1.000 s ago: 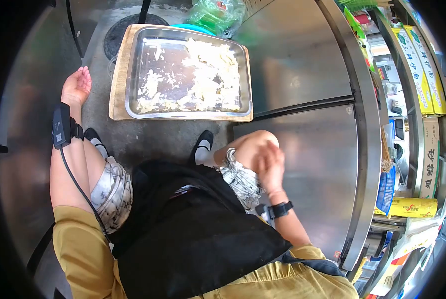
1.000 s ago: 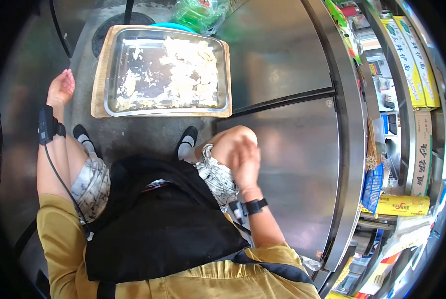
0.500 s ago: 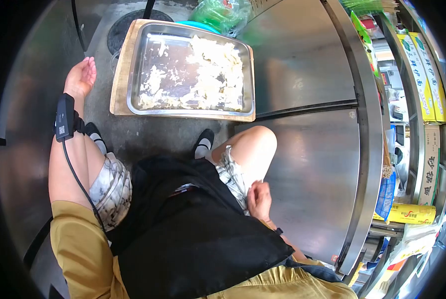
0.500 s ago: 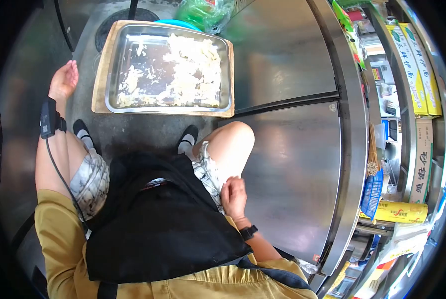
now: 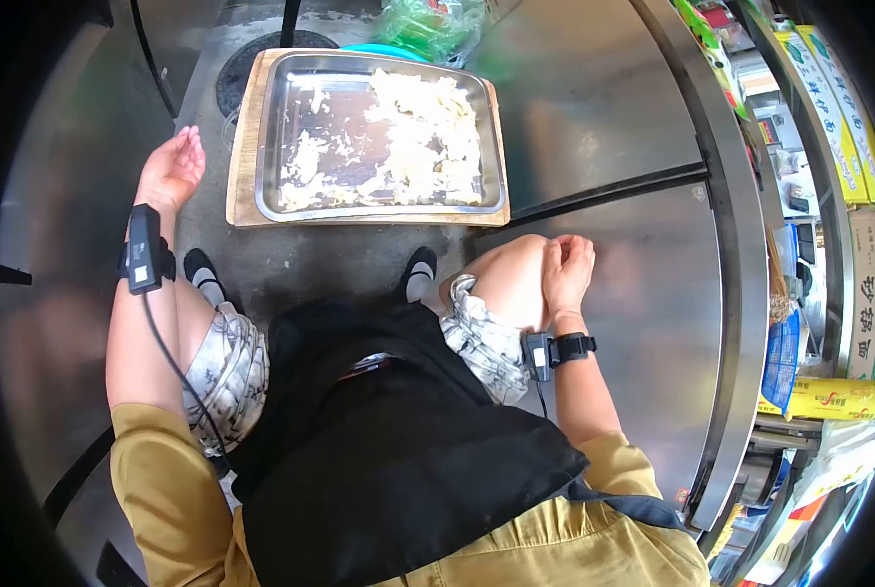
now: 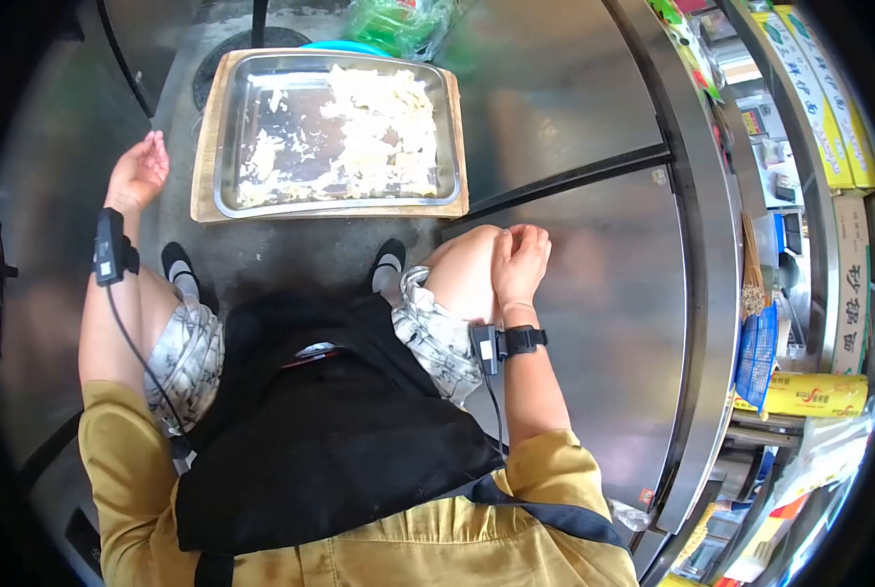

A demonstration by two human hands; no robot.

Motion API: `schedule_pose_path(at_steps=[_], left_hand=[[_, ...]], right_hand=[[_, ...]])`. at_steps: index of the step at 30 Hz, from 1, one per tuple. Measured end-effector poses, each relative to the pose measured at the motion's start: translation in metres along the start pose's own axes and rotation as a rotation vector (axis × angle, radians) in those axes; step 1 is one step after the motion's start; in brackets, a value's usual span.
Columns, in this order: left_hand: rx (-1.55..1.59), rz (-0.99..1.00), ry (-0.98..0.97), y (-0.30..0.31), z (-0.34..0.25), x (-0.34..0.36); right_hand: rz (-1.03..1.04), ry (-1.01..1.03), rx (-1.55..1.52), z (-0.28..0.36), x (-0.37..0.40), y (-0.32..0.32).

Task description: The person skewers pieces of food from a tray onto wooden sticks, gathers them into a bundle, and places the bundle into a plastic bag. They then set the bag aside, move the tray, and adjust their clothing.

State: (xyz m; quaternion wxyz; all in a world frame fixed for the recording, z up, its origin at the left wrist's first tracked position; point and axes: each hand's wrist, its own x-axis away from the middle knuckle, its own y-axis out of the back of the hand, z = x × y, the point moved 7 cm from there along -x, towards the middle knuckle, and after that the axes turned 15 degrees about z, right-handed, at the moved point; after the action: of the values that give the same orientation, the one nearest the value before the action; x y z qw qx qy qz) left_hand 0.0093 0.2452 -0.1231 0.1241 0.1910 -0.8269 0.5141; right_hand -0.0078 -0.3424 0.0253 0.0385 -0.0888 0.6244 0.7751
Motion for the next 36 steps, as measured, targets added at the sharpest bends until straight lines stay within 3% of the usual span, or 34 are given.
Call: schedule_pose_path(at_steps=[5,8,12,15,20,24,28,30,32,33,36], left_hand=[[-0.005,0.270,-0.062,-0.031,-0.027,-0.002],[0.070,0.266,-0.062,-0.030,-0.018,-0.012],[0.003,-0.012,0.005,0.005,-0.003,-0.041],[-0.071,0.185,-0.037,-0.025,-0.007,-0.045],[-0.113,0.135,-0.006,-0.024,0.004,-0.059],[-0.109,0.146,0.001,-0.036,0.007,-0.060],[-0.089,0.155,0.005,-0.035,0.008,-0.057],[-0.076,0.134,-0.004,-0.030,0.005,-0.054],[-0.058,0.101,-0.020,-0.024,0.002,-0.051],[-0.052,0.104,-0.032,-0.022,0.000,-0.049],[-0.041,0.082,-0.060,-0.019,-0.006,-0.045]], right_hand=[[-0.011,0.006,0.020,0.003,-0.006,-0.016],[-0.021,0.059,0.065,0.030,0.000,-0.009],[0.018,0.163,0.070,0.049,0.034,-0.007],[0.154,0.171,0.046,0.060,0.071,-0.007],[0.501,0.298,0.057,0.083,0.129,-0.023],[0.428,0.371,-0.029,0.086,0.095,-0.009],[0.110,0.228,0.124,0.058,0.009,-0.007],[0.222,0.186,0.035,0.021,-0.021,-0.038],[0.499,-0.197,-0.406,-0.010,-0.032,-0.061],[0.607,-0.234,-0.525,-0.013,-0.034,-0.066],[0.683,-0.551,-1.147,-0.036,-0.028,-0.090]])
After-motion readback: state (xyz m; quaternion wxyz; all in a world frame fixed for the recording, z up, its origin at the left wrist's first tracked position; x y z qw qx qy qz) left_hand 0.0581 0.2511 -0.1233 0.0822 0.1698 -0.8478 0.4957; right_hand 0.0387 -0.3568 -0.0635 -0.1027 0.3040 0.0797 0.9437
